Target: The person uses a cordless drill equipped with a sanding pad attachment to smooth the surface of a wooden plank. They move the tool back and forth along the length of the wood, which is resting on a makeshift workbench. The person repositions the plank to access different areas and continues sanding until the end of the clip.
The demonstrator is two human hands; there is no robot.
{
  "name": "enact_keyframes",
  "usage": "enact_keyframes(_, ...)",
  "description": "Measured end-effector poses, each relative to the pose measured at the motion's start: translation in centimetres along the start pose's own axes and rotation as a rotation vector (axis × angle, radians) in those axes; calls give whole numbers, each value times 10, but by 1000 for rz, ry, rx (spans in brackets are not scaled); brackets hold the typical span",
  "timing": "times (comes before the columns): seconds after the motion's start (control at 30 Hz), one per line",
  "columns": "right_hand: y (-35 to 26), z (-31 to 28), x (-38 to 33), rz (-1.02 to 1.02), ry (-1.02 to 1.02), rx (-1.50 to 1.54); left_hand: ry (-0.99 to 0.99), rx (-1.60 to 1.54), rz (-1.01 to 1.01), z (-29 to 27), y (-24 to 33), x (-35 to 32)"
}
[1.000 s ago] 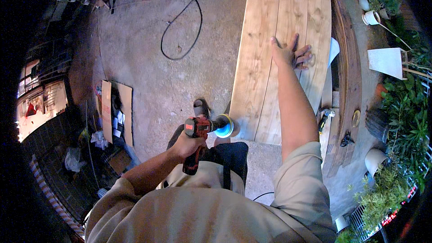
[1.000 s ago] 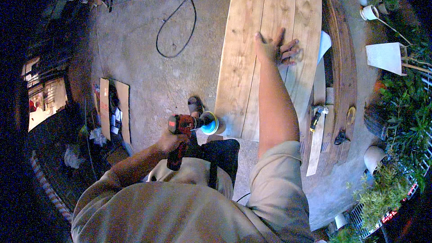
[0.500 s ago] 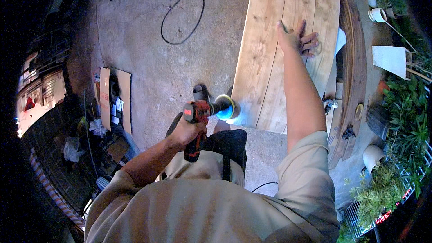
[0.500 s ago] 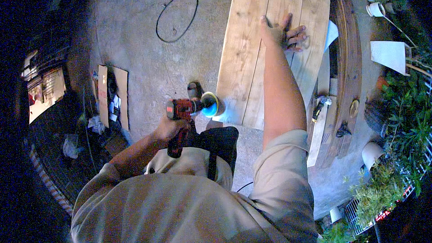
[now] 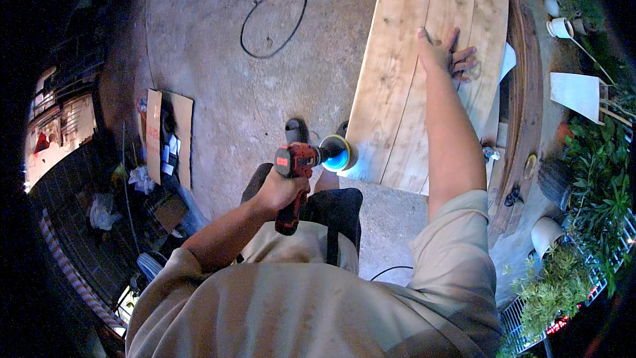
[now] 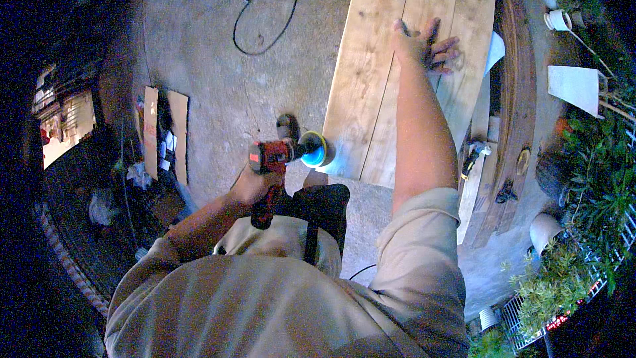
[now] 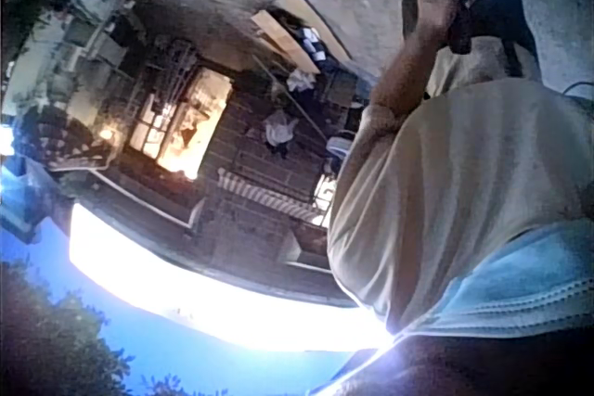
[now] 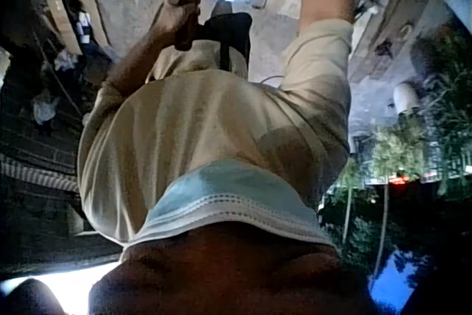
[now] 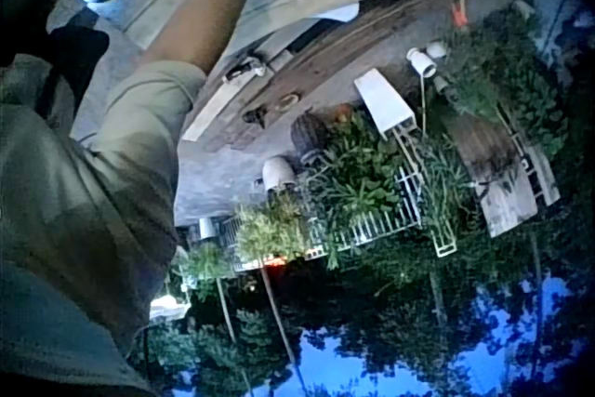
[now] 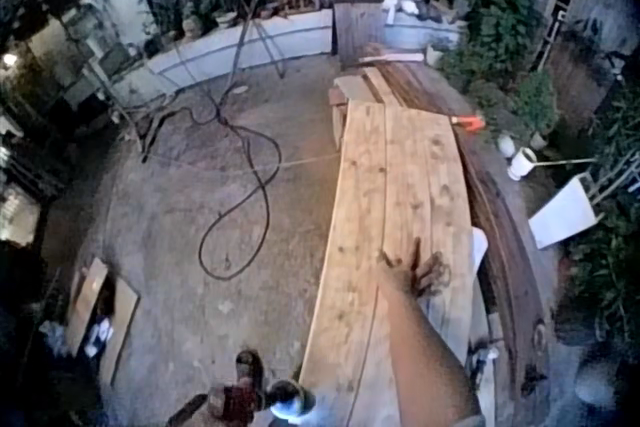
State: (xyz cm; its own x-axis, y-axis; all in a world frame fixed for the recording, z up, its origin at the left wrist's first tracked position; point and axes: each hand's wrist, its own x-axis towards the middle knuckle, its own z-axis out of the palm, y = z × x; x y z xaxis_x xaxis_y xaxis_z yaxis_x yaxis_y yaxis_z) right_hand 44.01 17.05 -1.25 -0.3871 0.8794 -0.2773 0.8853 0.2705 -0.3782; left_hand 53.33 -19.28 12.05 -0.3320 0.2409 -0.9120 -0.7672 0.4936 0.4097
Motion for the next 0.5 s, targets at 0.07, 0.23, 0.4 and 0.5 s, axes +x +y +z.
enact_keyframes(0.07,-3,-1,-1,19,-18,-28,7,-29,40,5,-9,-13)
enact_keyframes(0.23,1,4,5,25,-19,-62,-16,-64,-114,0,-37,-31)
enact_keyframes(0.4,7,12,9,4,32,-53,-29,15,-119,-8,-47,-32)
enact_keyframes(0.5,3,9,6,0,36,-18,22,-26,68,-5,-40,-26)
